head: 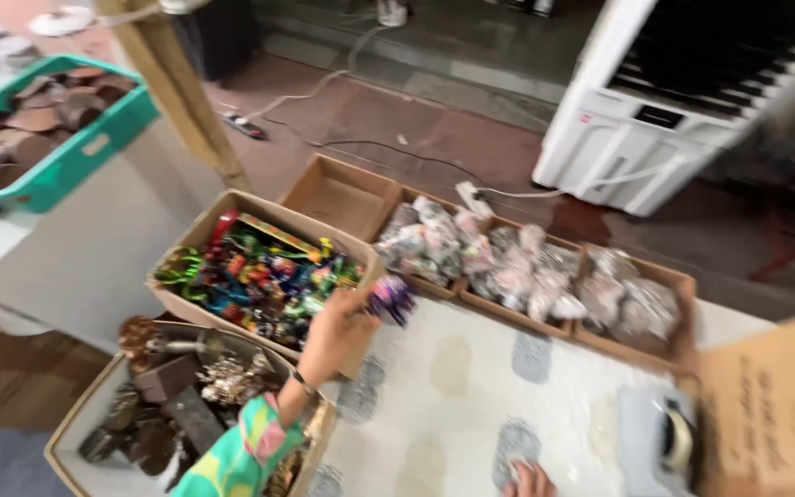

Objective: The person picks colorful decorative figurines from a box, wraps each one in bubble wrap by hand, and places the wrapped items into cardboard boxes on the table. They repeat this wrapping and packing cycle for several figurines across the episode.

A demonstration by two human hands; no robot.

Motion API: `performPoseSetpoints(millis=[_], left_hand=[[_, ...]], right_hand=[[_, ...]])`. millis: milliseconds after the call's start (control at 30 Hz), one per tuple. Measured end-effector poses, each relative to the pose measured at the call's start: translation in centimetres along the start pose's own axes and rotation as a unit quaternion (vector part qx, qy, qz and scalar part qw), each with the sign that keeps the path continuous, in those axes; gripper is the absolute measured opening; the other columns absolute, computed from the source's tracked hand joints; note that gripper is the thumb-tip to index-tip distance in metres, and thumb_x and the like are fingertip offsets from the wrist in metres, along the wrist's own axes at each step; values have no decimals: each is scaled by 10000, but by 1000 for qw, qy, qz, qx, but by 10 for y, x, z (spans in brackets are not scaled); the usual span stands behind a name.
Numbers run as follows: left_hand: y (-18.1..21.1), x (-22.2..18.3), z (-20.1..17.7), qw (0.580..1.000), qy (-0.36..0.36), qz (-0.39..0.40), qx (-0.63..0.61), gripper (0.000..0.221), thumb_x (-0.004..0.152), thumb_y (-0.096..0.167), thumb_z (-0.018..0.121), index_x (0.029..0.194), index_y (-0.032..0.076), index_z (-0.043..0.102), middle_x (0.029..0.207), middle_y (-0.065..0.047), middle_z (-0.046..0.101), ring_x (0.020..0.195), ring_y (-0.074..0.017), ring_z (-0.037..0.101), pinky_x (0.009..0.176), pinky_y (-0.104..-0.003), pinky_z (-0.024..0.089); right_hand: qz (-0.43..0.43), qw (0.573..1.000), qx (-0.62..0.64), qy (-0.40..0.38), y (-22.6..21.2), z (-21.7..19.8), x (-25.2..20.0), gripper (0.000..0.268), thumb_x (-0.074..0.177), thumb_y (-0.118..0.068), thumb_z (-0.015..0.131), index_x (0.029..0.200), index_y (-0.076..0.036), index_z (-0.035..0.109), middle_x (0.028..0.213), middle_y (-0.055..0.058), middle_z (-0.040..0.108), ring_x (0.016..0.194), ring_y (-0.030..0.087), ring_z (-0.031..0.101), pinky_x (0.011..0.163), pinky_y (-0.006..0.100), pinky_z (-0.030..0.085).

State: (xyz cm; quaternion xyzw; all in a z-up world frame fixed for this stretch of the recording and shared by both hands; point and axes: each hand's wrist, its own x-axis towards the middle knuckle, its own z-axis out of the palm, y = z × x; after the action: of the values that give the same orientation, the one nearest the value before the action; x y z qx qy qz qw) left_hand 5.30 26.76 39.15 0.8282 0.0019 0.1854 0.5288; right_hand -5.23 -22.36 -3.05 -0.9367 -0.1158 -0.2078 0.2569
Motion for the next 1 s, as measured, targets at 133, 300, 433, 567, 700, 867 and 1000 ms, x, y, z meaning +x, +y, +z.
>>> performPoseSetpoints(millis=[133,300,433,567,700,867,1000], left_hand=[[4,-83,116,965,-129,-126,-192,532,823,28,793,1324,167,679,1277,-36,618,1100,-127,654,874,-302,640],[-134,-204,292,947,-191,-160,-202,598,784,-46,820,1332,157,696,1247,-49,650,1014,-158,659,895,-270,588],[-166,-241,318,888,-212,-233,-333,544,792,-56,779,1306,81,665,1312,-31,671,1080,-111,679,927,-246,587],[-172,-237,315,878,-218,-288,-313,516,831,-62,793,1330,4,682,1253,-124,736,999,-147,678,890,-287,582],[-203,-252,329,864,-193,-293,-361,531,805,-61,777,1319,-55,644,1233,-123,726,1040,-165,713,890,-303,619],[-191,-243,326,878,-190,-298,-323,547,804,-38,814,1313,-85,620,1236,-128,716,1046,-163,700,861,-288,604],[-179,-239,321,862,-186,-327,-341,543,817,-12,805,1320,-94,618,1205,-163,734,1008,-183,716,830,-309,624]], right_hand=[[100,995,16,-13,-101,-63,46,531,721,-45,716,1239,-119,631,1334,153,566,1248,384,503,1042,485,418],[227,961,139,-79,-71,-105,45,413,865,-82,712,1269,-107,632,1241,111,682,1081,281,634,925,391,508],[433,887,152,-59,-96,-152,59,547,950,-116,689,1482,-175,572,1104,163,735,880,334,617,806,405,526],[374,917,137,-8,-136,-146,77,457,945,-176,636,1398,-172,576,1348,69,634,1130,218,647,922,352,563],[84,993,82,-18,-172,-124,88,439,985,-167,608,1415,-96,556,1476,151,550,1362,356,491,1140,472,375],[35,996,41,-71,-168,-113,108,466,955,-82,574,1419,-111,593,1511,121,525,1407,359,444,1160,559,239],[74,990,67,-96,-160,-112,119,372,934,-77,592,1281,-158,697,1415,30,620,1343,256,537,1216,579,220]])
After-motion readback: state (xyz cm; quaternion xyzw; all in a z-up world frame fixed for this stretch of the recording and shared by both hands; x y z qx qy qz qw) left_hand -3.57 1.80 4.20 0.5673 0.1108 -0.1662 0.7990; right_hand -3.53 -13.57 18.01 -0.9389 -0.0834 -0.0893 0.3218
